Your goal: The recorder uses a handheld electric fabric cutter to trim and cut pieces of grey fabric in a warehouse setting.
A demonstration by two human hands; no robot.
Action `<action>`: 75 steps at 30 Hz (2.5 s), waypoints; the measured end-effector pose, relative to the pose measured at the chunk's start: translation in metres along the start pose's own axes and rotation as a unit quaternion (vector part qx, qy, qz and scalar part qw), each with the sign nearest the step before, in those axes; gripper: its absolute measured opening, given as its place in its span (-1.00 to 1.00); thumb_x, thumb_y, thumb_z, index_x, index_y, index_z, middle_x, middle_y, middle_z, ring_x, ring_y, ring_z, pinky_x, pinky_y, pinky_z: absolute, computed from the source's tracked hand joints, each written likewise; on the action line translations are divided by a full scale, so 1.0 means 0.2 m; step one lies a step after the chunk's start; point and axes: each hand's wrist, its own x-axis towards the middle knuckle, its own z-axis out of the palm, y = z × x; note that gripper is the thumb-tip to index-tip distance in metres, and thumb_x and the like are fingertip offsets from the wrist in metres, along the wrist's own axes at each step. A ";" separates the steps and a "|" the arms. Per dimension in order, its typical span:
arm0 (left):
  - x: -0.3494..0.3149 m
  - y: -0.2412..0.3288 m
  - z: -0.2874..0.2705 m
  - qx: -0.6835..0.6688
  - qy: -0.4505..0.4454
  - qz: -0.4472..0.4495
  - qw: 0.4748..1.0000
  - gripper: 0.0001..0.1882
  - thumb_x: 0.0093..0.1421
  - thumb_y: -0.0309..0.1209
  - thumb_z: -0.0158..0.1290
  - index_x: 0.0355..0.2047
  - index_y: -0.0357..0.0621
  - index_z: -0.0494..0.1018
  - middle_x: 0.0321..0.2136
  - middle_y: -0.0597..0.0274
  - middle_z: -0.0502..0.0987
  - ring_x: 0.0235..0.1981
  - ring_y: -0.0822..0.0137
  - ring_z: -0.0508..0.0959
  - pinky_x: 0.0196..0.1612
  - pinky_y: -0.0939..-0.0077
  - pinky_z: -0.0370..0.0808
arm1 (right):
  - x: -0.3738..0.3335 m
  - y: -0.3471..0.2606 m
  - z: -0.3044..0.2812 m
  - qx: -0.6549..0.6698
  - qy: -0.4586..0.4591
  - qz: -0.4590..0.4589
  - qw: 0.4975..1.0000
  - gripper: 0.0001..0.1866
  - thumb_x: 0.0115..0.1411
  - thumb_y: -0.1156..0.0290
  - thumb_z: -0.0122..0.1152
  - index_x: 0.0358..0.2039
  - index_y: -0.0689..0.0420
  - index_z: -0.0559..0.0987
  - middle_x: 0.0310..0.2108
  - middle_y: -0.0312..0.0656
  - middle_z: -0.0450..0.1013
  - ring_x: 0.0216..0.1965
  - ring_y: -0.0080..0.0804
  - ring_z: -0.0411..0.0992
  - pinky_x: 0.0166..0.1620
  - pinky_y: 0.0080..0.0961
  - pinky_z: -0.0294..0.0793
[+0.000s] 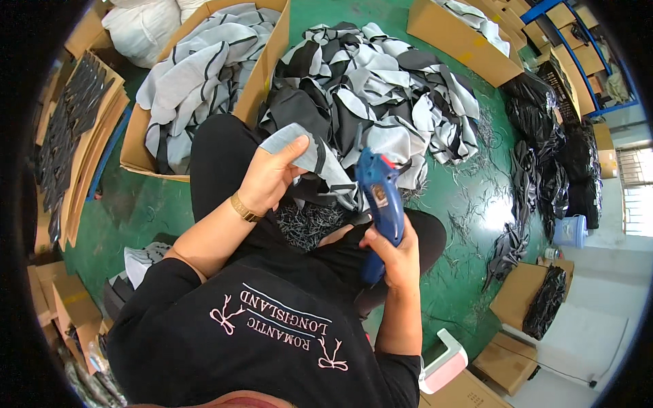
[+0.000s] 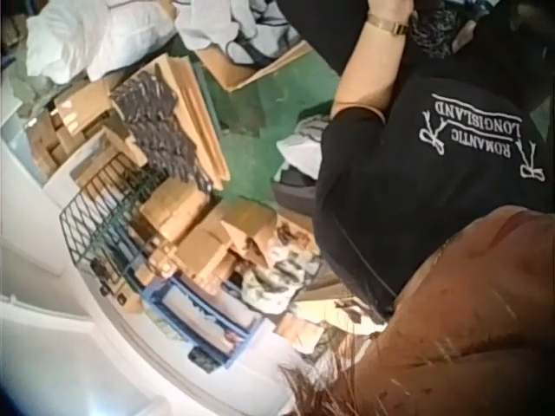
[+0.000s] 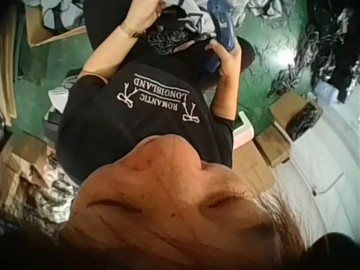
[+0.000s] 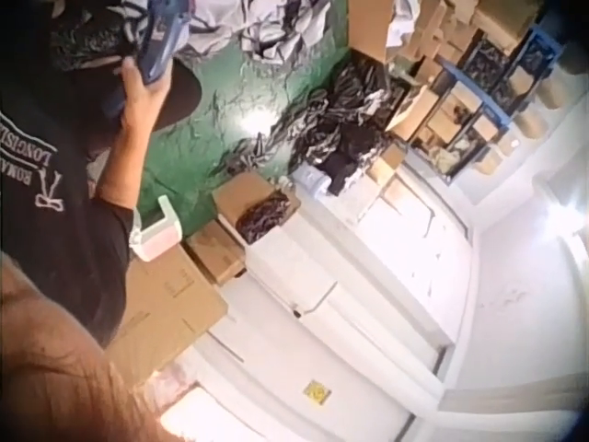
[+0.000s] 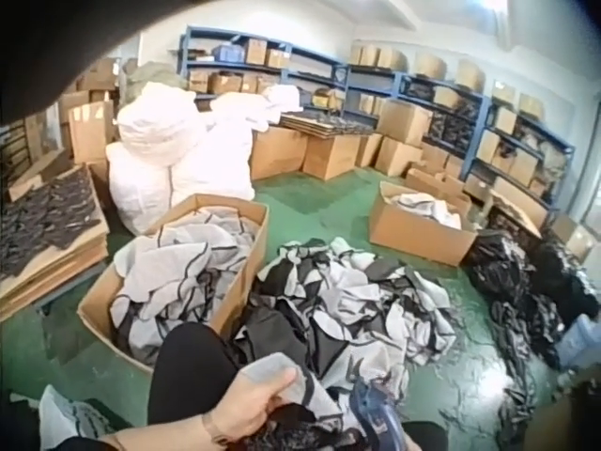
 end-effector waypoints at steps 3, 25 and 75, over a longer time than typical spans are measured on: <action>-0.02 -0.01 0.04 -0.018 0.013 -0.001 1.000 -0.81 0.18 -0.43 0.14 -0.20 -0.16 0.48 -0.28 0.31 0.57 -0.27 0.45 0.58 -0.23 0.57 0.54 | -0.09 0.02 0.02 -0.019 -0.027 0.054 0.998 -0.59 -0.08 0.56 0.26 -0.16 0.34 0.41 -0.51 -0.17 0.41 -0.57 -0.43 0.41 -0.43 -0.57 0.43; -0.04 0.04 0.09 0.167 -0.051 0.028 0.984 -0.78 0.08 -0.56 0.18 -0.22 -0.26 0.51 -0.32 0.32 0.56 -0.30 0.51 0.53 -0.17 0.59 0.47 | -0.09 0.03 -0.02 -0.044 -0.044 0.135 0.989 -0.60 -0.12 0.61 0.22 -0.20 0.37 0.42 -0.52 -0.22 0.40 -0.61 -0.47 0.40 -0.54 -0.57 0.41; -0.05 -0.05 0.07 0.193 -0.098 0.018 0.976 -0.75 0.12 -0.53 0.14 -0.17 -0.28 0.47 -0.29 0.32 0.56 -0.28 0.53 0.52 -0.17 0.58 0.46 | -0.12 -0.02 -0.11 -0.101 -0.036 0.158 0.982 -0.64 -0.11 0.60 0.23 -0.23 0.34 0.44 -0.54 -0.23 0.41 -0.62 -0.51 0.39 -0.52 -0.58 0.43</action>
